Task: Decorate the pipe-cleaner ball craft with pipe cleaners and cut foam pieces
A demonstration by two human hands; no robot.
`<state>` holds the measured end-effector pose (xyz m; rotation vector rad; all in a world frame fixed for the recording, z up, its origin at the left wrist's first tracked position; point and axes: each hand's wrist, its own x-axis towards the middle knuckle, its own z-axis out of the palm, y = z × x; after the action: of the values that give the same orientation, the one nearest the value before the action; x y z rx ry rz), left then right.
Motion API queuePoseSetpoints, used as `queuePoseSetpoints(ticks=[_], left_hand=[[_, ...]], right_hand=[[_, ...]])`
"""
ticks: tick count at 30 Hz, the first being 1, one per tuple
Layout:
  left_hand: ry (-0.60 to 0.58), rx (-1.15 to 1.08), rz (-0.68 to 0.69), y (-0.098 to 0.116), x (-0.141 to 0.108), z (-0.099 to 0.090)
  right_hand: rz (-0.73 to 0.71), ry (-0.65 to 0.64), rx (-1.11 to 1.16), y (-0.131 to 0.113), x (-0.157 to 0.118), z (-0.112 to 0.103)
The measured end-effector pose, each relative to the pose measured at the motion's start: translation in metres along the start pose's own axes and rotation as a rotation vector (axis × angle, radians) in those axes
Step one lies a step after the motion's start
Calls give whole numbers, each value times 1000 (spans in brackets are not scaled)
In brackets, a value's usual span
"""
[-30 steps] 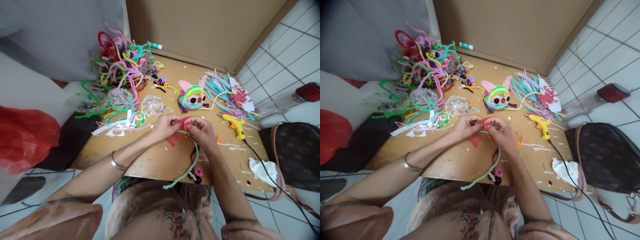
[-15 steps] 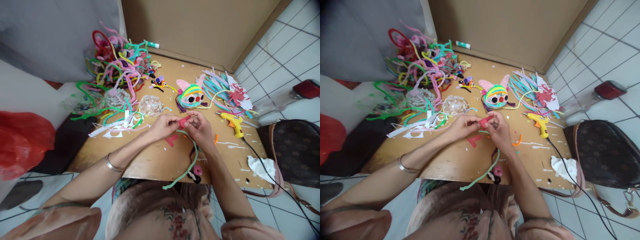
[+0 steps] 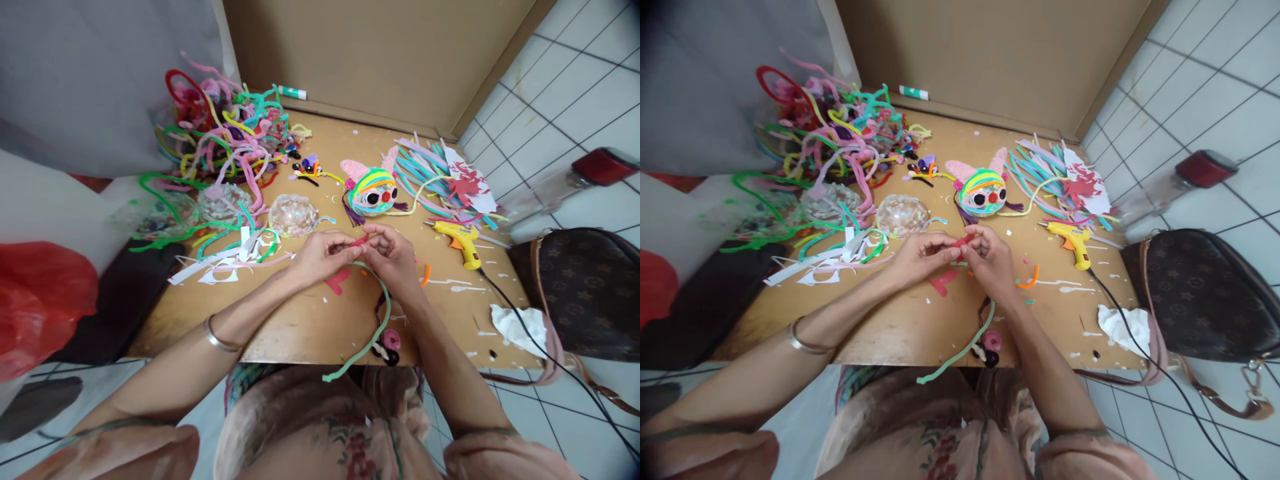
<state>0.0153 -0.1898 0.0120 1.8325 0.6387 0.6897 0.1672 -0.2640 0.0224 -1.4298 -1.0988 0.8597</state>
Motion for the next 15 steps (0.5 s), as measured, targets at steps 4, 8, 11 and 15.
queuePoseSetpoints(ticks=[4,8,11,15], left_hand=[[31,12,16,-3,1,0],[41,35,51,-5,1,-1],[47,24,38,-5,1,-3],[33,-75,3,-4,1,-3]], right_hand=[[13,8,5,2,-1,2],[-8,11,-45,5,-1,1],[-130,117,-199,4,1,-4],[-239,125,-336,2,3,-13]])
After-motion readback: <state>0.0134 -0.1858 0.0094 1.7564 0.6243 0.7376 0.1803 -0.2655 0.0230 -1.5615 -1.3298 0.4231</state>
